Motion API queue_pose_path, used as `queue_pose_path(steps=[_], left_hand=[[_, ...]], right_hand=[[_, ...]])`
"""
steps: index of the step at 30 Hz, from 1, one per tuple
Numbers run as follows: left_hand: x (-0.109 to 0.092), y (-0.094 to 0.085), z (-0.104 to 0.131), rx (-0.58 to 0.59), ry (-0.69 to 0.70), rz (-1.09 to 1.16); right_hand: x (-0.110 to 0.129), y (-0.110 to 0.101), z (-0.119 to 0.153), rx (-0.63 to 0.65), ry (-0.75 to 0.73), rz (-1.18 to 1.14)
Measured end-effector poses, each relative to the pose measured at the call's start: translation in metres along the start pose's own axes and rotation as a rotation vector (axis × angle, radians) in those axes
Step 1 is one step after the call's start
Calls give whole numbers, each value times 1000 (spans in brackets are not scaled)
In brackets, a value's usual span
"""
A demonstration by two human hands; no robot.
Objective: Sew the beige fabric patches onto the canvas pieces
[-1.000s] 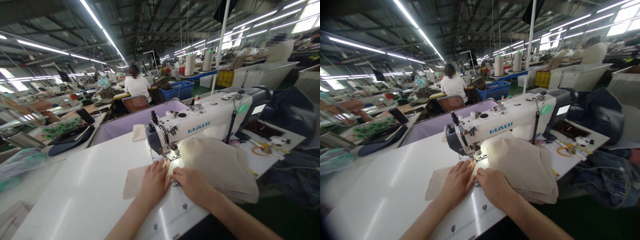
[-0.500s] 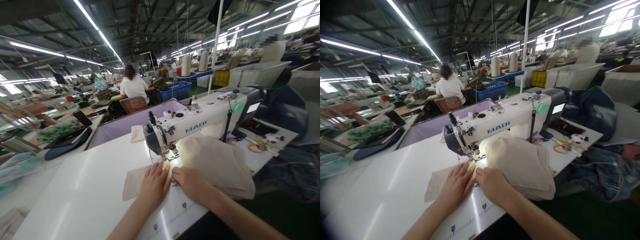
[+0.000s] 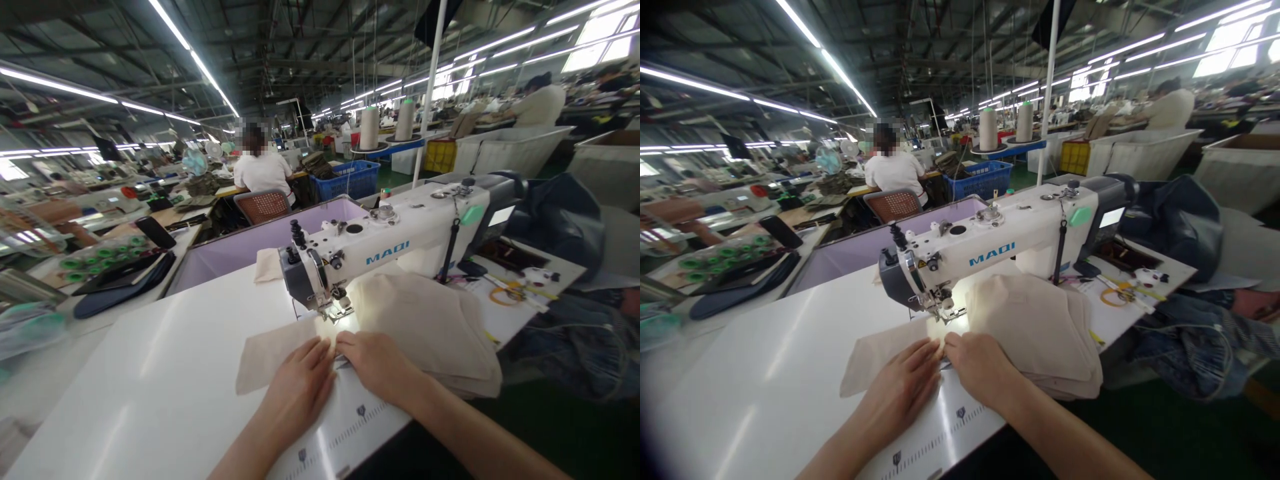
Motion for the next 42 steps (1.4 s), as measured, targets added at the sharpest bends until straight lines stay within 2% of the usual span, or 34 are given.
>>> queue_pose_path(steps=[11, 17, 27, 42], left_hand=[[33, -2, -22, 22, -34, 17], [52, -3, -33, 9, -56, 39], [54, 6, -24, -61, -57, -6], [59, 9, -25, 5, -66, -36]], right_hand=[[-10, -8, -29, -49, 0, -11], [-11, -8, -29, -66, -3, -14], [-1, -2, -11, -18, -11, 1], [-3, 1, -12, -29, -16, 5]])
Point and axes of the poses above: each hand's wrist, its own z-axis away from the middle knuckle, its own y-axis out of the palm, x = y × z, the point moved 8 cm from there along -z, towards the middle knuckle, and after that the axes turned 2 degrees about -y, right-handed, at the moved point
